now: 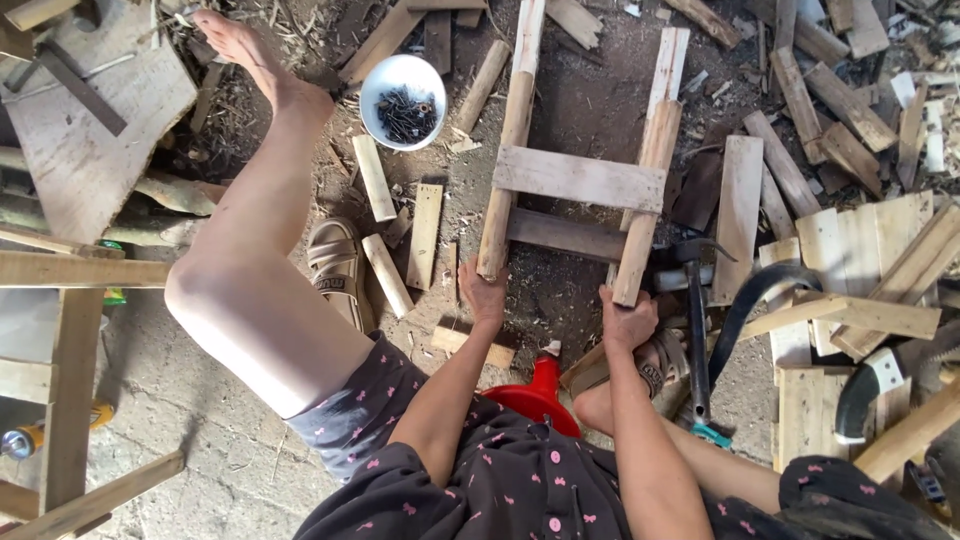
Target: The person assembles a small wooden frame by hand, using a hammer to drive nails into the joints. They repeatedly pick up nails from a white bowl, position them on the frame, and hammer them in while adjusting the wood pieces to align the structure.
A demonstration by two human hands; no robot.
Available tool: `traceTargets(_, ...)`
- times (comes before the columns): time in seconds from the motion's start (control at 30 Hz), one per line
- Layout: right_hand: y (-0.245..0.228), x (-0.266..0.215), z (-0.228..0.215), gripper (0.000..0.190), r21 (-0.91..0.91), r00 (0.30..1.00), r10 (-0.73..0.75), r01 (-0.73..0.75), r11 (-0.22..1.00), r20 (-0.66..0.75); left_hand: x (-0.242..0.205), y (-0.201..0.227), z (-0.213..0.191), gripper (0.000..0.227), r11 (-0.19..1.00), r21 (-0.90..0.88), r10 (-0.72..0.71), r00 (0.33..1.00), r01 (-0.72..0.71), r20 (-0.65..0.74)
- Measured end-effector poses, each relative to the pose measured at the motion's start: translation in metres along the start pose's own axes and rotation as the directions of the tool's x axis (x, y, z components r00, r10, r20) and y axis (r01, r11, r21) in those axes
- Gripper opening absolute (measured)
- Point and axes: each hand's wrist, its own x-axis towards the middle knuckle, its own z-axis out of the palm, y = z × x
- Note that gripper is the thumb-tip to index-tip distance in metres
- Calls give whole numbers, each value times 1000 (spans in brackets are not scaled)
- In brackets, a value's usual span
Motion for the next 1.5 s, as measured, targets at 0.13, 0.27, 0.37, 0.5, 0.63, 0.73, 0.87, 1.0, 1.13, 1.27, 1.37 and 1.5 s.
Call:
traceTargets(0.13,0,0,2,46,22,999,-14,15,1000,-41,1,-18,13,45,1000,21,8,1000,-8,-9)
traceTargets(0.27,7,1,7,47,3,995,-43,44,999,-85,-1,-16,13,41,999,39,15,1000,-14,-7)
traceTargets(0.37,5,2,6,47,6,996,-50,50,999,-76,0,-19,15,40,999,44,32,999,-31,-11)
traceTargets(0.5,11,4,6,48,-26,999,-42,41,999,-31,1,2,-4,42,999,18,37,997,-38,62)
traceTargets(0.63,6,2,2,44,5,999,-34,34,999,-4,41,1,-40,74,991,126,-100,876,45,472)
traceTargets(0.73,6,4,3,49,-14,999,-43,43,999,5,93,25,-54,43,892,411,-72,840,-187,537)
traceTargets(0.87,6,2,2,50,23,999,-26,25,999,42,144,43,-43,82,867,198,156,627,-457,763)
traceTargets(1.0,4,1,0,48,24,999,-24,23,999,31,162,32,-25,81,827,70,225,443,-558,868)
traceTargets(1.13,0,-1,-6,48,42,998,-24,22,999,55,165,20,-14,82,800,15,295,414,-600,861)
traceTargets(1.27,-3,-2,-8,49,39,998,-15,12,999,63,163,17,-14,63,777,22,339,448,-629,827)
traceTargets(1.37,-5,-1,-6,50,25,999,-24,22,999,46,163,14,-9,59,760,33,368,472,-649,801)
traceTargets(1.5,-4,-1,-7,52,1,999,-29,29,1000,28,165,-3,1,57,735,36,401,477,-677,782)
